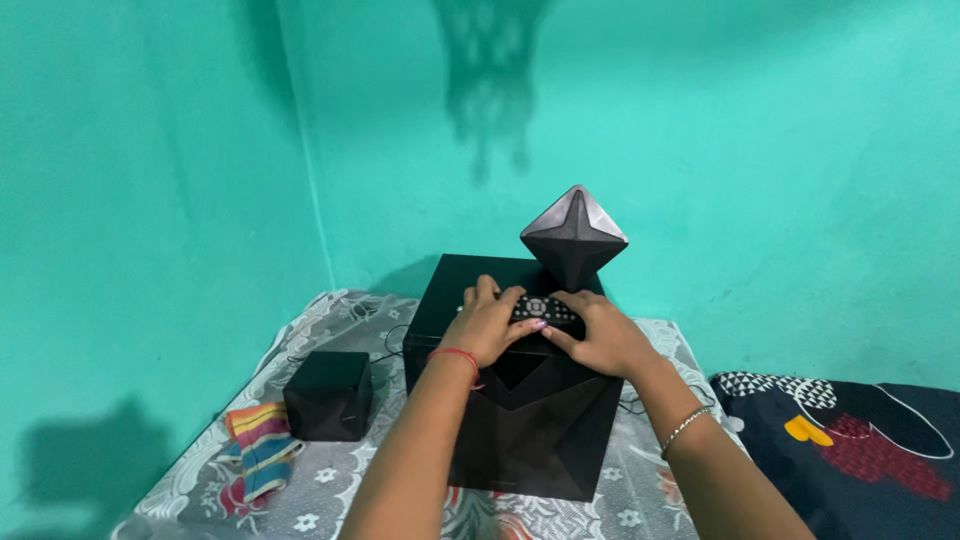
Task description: The person rearranges a large black speaker and two smaller black speakers on a patterned tablecloth, then wipes the surfaces of the speakers with a colorful cloth. A remote control is also moved aside during the process.
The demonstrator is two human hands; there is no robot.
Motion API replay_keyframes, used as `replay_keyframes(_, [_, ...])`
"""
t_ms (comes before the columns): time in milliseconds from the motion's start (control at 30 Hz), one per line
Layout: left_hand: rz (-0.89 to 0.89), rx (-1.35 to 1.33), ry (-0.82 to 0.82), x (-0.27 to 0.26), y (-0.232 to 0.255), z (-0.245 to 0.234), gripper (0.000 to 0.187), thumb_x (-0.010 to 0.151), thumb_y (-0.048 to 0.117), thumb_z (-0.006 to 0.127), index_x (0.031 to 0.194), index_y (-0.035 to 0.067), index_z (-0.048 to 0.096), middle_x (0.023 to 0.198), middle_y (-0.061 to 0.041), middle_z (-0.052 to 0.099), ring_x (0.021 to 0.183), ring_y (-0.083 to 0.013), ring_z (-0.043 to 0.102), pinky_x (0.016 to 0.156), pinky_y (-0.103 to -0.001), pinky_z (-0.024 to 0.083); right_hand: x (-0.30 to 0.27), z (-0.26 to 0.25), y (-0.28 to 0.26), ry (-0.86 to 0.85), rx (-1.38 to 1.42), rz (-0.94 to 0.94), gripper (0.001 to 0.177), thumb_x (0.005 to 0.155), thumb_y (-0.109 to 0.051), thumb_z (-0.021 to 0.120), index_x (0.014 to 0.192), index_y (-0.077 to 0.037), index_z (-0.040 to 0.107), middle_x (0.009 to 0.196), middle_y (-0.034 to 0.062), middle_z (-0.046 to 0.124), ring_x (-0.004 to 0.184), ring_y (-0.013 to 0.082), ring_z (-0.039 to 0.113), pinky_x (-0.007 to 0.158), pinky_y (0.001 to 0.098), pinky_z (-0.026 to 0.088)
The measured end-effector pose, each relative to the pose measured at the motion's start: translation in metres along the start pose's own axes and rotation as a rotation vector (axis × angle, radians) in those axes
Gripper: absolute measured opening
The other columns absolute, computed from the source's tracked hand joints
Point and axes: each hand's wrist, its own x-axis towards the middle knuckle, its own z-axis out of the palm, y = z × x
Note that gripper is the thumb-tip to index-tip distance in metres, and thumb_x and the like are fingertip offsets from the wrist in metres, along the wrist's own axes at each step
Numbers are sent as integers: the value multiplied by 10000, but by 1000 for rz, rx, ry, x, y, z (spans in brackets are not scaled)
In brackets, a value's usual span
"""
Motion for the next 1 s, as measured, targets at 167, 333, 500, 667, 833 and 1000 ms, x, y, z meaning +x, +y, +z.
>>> replay_keyframes(167, [36,-29,64,4,26,13,610,888,512,701,1363,146,582,1312,-153,474,1220,-371,482,997,-479,479,-15,-16,17,90,37,-51,627,819,-388,774,1333,-60,630,1228,194,675,1162,376,628,996,439,500])
replay_keyframes(333, [91,11,109,19,66,34,623,891,521,698,1351,116,586,1272,-149,528,1230,-378,476,1028,-486,449,-35,-44,49,141,69,-72,610,807,-354,787,1315,-49,643,1165,193,700,1072,359,670,928,427,537])
replay_keyframes(500, [69,76,107,31,119,62,612,883,542,702,1291,95,608,1249,-147,541,1218,-375,489,1039,-513,427,-57,-76,90,139,72,-65,606,812,-366,800,1298,-36,652,1157,193,701,1039,337,697,904,414,551])
replay_keyframes(667, [111,250,233,32,170,101,622,825,556,731,1210,76,636,1193,-143,578,1209,-370,530,986,-474,474,-83,-94,140,128,89,-101,613,800,-357,802,1296,-27,658,1167,198,702,1044,341,701,918,409,551])
replay_keyframes(833, [132,300,279,20,195,148,622,784,541,762,1198,90,649,1167,-140,595,1195,-373,545,1030,-481,460,-114,-84,191,97,175,-108,624,777,-329,820,1290,-11,662,1155,198,714,1031,327,717,917,391,557])
replay_keyframes(1000, [25,144,156,-7,199,204,585,798,469,781,1234,103,646,1214,-114,577,1240,-378,502,1023,-497,447,-150,-54,233,17,291,-37,672,726,-301,856,1279,21,652,1176,201,717,1047,306,726,926,372,555])
